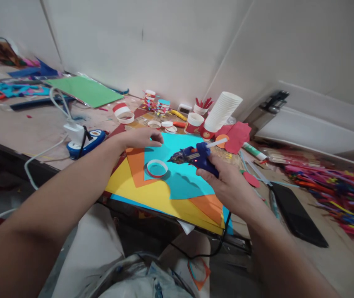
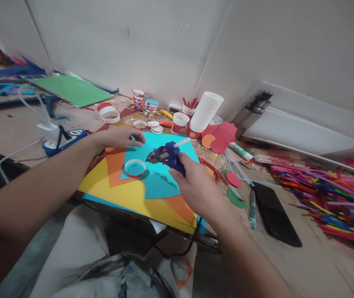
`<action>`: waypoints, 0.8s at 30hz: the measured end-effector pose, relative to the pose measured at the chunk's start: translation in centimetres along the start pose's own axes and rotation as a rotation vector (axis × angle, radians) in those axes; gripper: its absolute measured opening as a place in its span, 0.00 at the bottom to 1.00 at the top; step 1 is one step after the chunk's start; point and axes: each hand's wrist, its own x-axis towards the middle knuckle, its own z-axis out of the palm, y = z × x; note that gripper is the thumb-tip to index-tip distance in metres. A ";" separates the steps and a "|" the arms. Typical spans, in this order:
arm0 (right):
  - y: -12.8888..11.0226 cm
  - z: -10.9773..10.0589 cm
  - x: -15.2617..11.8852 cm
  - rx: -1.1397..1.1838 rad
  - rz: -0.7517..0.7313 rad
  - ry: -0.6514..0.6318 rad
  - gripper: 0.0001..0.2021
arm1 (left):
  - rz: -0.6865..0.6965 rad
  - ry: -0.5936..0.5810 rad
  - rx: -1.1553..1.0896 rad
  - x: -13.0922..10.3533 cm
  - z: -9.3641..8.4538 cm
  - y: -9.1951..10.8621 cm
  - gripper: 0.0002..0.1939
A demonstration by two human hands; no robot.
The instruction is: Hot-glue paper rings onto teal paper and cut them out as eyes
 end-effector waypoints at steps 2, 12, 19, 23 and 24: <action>1.1 -0.1 -0.1 0.106 0.010 0.033 0.18 | -0.034 0.066 0.145 0.5 0.7 -0.4 0.20; 3.9 0.6 0.8 0.520 0.158 0.017 0.15 | -0.113 0.063 0.313 2.0 1.9 -0.2 0.29; 5.4 0.2 1.1 0.590 0.153 0.088 0.14 | -0.209 0.115 0.332 3.4 1.3 -0.3 0.36; 5.3 -0.4 1.1 0.595 0.166 0.131 0.11 | -0.247 0.041 0.403 4.3 1.0 -0.1 0.37; 5.3 -0.4 1.1 0.592 0.168 0.134 0.11 | -0.242 0.036 0.395 4.5 0.9 -0.1 0.38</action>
